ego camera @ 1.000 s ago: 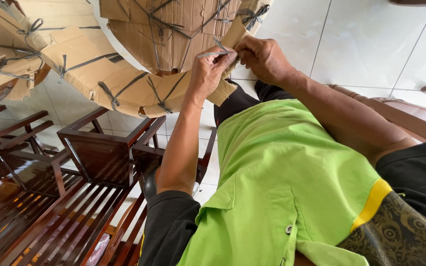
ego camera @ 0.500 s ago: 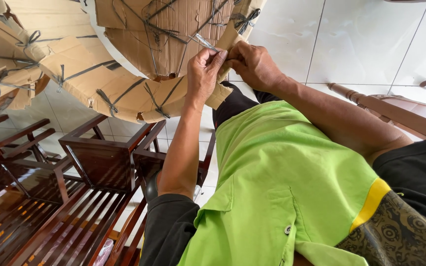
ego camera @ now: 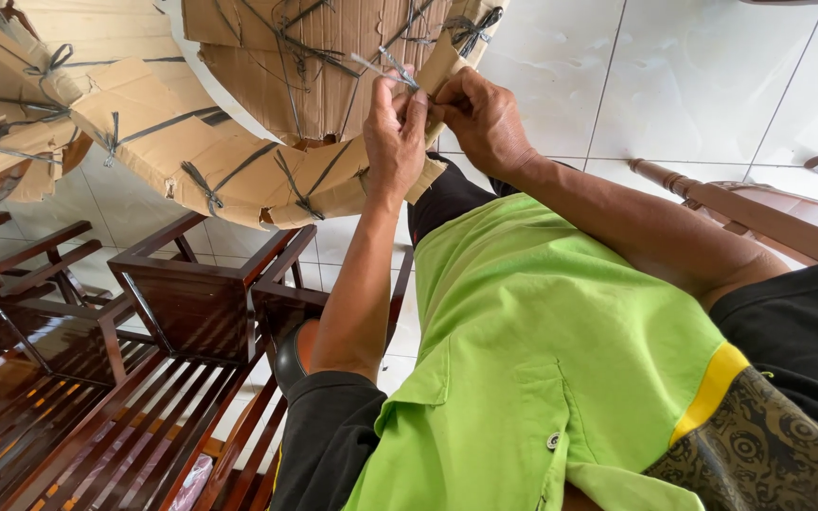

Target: Wrapping a wooden chair with cardboard sheets and securing them with plastic ties for protection.

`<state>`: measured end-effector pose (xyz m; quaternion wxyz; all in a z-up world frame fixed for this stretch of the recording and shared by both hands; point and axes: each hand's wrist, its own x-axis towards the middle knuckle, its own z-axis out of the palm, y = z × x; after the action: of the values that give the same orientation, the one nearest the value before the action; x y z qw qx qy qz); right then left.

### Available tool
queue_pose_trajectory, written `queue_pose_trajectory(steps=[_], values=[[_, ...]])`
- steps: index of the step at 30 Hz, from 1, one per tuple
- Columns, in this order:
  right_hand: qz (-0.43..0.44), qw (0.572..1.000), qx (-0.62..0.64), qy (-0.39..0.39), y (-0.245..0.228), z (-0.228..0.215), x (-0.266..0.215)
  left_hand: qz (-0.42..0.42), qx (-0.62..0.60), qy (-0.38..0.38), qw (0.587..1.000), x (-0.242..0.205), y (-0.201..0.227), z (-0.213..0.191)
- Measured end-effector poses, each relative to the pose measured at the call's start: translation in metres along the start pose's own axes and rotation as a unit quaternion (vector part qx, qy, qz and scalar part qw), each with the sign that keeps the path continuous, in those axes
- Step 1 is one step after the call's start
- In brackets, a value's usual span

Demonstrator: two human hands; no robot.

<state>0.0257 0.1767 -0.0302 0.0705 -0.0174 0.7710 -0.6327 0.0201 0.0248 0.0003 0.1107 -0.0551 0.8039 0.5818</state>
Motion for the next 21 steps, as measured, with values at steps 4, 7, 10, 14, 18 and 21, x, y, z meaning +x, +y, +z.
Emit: queue_pose_trajectory(steps=[4,7,10,14,18,21], values=[[0.026,0.997,0.072,0.007,-0.004,-0.002,-0.001,0.046,0.042,0.001,0.998,-0.009,-0.012,0.003],[0.029,0.999,0.018,0.020,-0.002,0.000,-0.001,0.092,0.113,0.009,0.989,-0.014,0.000,0.002],[-0.024,0.998,-0.061,0.025,0.003,0.001,-0.002,0.127,0.114,0.028,0.985,-0.017,-0.006,0.005],[-0.083,0.992,-0.096,0.023,0.002,0.000,-0.004,0.143,0.136,0.033,0.980,-0.019,-0.021,0.008],[-0.101,0.988,-0.120,0.008,0.002,0.000,-0.006,0.175,0.155,0.050,0.971,-0.020,-0.031,0.010],[-0.122,0.983,-0.134,0.000,0.002,0.003,-0.006,0.225,0.207,0.071,0.949,-0.020,-0.039,0.014]])
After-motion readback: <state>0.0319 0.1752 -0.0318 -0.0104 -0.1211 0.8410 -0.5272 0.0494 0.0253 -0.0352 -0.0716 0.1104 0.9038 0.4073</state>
